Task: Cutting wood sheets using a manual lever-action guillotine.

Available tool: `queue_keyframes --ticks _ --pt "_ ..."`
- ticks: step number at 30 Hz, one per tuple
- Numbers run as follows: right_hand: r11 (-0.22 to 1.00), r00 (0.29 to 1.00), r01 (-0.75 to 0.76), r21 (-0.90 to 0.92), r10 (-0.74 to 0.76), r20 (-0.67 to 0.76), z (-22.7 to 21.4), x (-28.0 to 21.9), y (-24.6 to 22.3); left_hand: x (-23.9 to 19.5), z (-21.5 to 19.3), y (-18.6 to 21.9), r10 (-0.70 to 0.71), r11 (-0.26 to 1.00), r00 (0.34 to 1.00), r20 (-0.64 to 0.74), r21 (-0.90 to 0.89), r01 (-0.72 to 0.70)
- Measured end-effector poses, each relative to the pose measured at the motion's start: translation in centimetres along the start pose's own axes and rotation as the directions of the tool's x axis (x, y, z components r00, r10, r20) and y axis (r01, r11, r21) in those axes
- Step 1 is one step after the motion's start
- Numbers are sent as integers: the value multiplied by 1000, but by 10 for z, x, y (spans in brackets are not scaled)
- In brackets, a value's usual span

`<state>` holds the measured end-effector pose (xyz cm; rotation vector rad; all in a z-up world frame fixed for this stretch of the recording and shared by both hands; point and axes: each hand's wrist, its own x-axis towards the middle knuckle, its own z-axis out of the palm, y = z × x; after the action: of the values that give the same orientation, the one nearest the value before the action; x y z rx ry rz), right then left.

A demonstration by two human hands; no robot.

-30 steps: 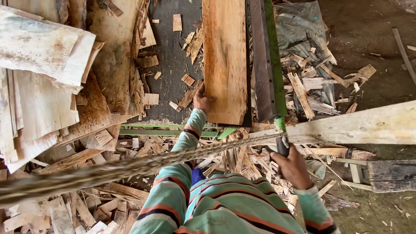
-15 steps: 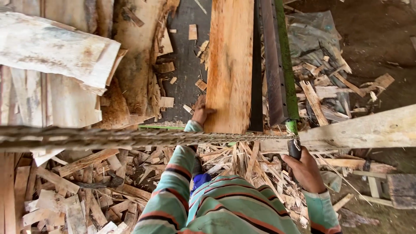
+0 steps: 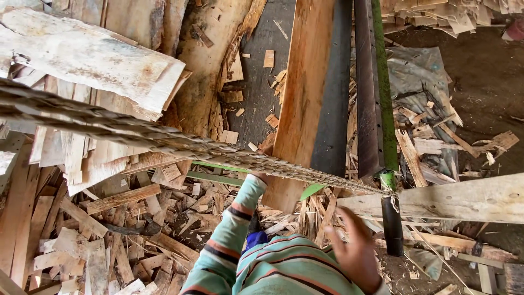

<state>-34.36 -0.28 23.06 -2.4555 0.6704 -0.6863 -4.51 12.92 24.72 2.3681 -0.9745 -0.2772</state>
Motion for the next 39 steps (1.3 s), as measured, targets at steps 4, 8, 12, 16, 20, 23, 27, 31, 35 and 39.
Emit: queue_keyframes --ticks 4,8,12,16,20,23,27,31,35,39 --pt "731 857 -359 581 13 514 51 14 9 -14 30 30 -4 990 993 116 139 -12" --pt "-190 761 -649 737 -145 633 97 1 50 -4 134 54 292 850 948 129 420 -319" --pt "-474 577 -674 566 140 805 121 -11 85 -21 135 34 308 831 935 174 430 -354" --pt "-284 496 -792 540 217 841 117 -16 82 -60 159 -60 -370 923 883 288 2 386" --pt "-304 502 -789 534 181 846 112 -18 79 -94 170 -106 -485 522 865 127 -752 403" --pt "-315 507 -791 524 140 850 111 -17 81 -77 117 -64 -480 -70 704 524 -823 564" --pt "-320 613 -756 571 -42 789 120 -34 119 -41 147 -86 -375 -127 801 467 -882 454" --pt "-26 505 -852 523 219 835 135 -58 155 5 186 -113 -259 -160 828 497 -867 471" --pt "-38 454 -874 484 289 843 110 -54 98 48 282 -156 -371 12 817 442 -877 480" --pt "-23 391 -914 404 210 896 112 -75 100 -9 259 -105 -445 326 888 117 -902 282"
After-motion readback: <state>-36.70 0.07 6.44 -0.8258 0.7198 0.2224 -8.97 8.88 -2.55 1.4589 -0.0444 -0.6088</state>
